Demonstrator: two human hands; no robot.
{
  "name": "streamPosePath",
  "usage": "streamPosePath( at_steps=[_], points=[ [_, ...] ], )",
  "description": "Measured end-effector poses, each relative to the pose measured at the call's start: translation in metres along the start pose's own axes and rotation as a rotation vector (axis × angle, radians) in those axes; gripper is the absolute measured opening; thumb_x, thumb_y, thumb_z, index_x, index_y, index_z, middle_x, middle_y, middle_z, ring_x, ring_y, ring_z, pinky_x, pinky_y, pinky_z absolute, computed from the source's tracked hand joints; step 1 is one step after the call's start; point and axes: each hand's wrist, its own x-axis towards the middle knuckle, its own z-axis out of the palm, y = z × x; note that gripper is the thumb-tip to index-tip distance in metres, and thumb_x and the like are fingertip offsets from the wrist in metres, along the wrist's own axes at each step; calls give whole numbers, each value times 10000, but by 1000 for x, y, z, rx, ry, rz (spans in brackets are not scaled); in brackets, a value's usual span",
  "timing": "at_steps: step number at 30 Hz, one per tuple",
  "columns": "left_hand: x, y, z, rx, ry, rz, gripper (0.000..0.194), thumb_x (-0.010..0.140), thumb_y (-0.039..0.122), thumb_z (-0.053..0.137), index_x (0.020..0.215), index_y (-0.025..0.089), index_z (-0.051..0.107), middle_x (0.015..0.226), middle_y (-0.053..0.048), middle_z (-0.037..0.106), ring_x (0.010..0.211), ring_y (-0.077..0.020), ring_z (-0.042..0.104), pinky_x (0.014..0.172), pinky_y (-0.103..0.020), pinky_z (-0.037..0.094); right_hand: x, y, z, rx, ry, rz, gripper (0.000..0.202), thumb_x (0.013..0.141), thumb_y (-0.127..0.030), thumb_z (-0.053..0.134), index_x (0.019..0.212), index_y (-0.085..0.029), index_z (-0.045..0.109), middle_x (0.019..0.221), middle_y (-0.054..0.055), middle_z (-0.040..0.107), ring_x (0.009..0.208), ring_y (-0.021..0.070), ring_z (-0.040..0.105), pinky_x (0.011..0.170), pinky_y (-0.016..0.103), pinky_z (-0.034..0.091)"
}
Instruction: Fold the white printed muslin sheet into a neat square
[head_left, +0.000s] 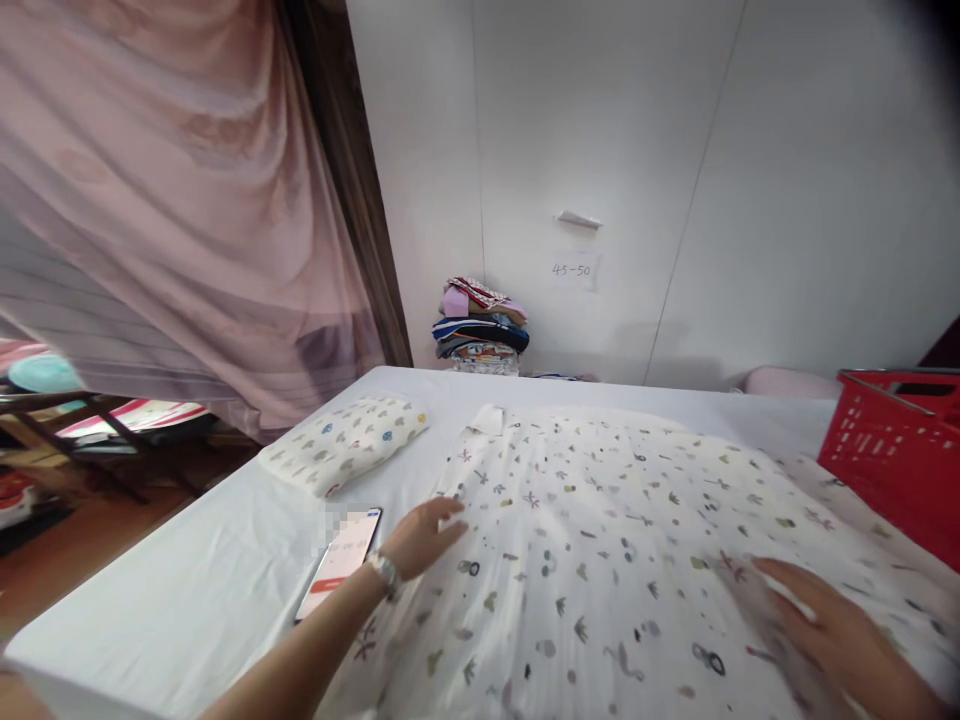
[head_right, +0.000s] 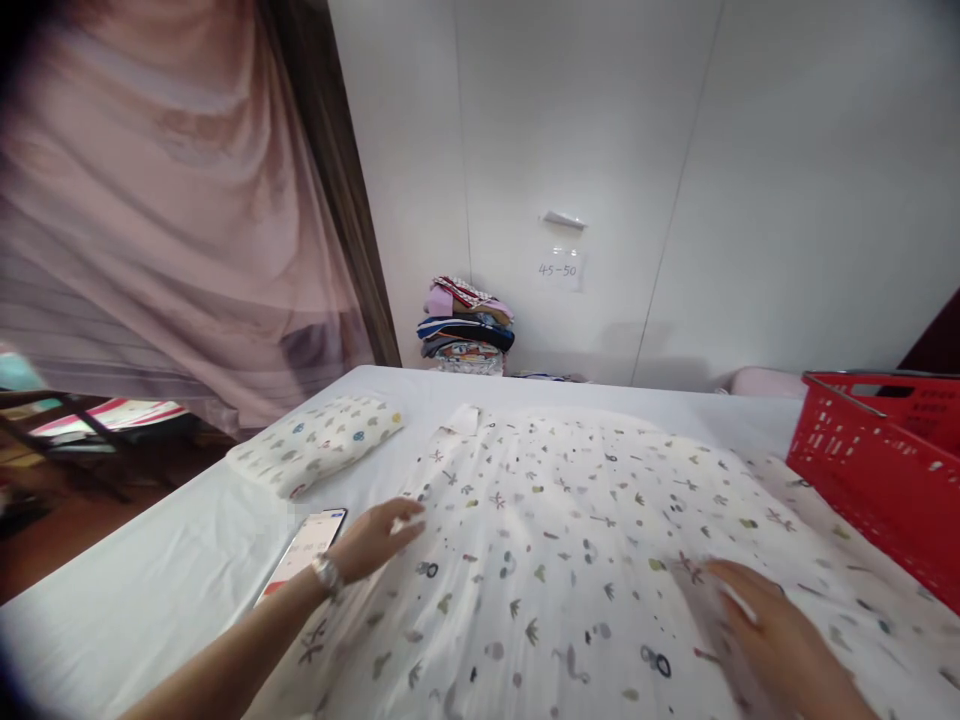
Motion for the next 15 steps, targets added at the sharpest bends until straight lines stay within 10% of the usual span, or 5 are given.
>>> streamPosePath(
  at_steps=[8, 15],
  points=[
    [161, -10, 10, 137, 204, -269, 513, 737, 350, 495, 1198, 135, 430, 1267, -142, 449, 1156, -251, 421, 902, -325, 358, 74, -147, 83, 163, -418, -223, 377, 851, -377, 354, 1153, -291, 563, 1289, 27, 470, 1177, 228, 428, 993, 381, 355],
    [231, -18, 16, 88, 174, -384, 349, 714, 283, 487, 1016, 116, 541, 1061, -184, 586, 993, -274, 551, 756, -328, 413, 83, -148, 138, 138, -456, -344, 370, 859, -361, 381, 1208, -345, 504, 1356, -21, 385, 1260, 237, 310, 1066, 466, 182]
  ],
)
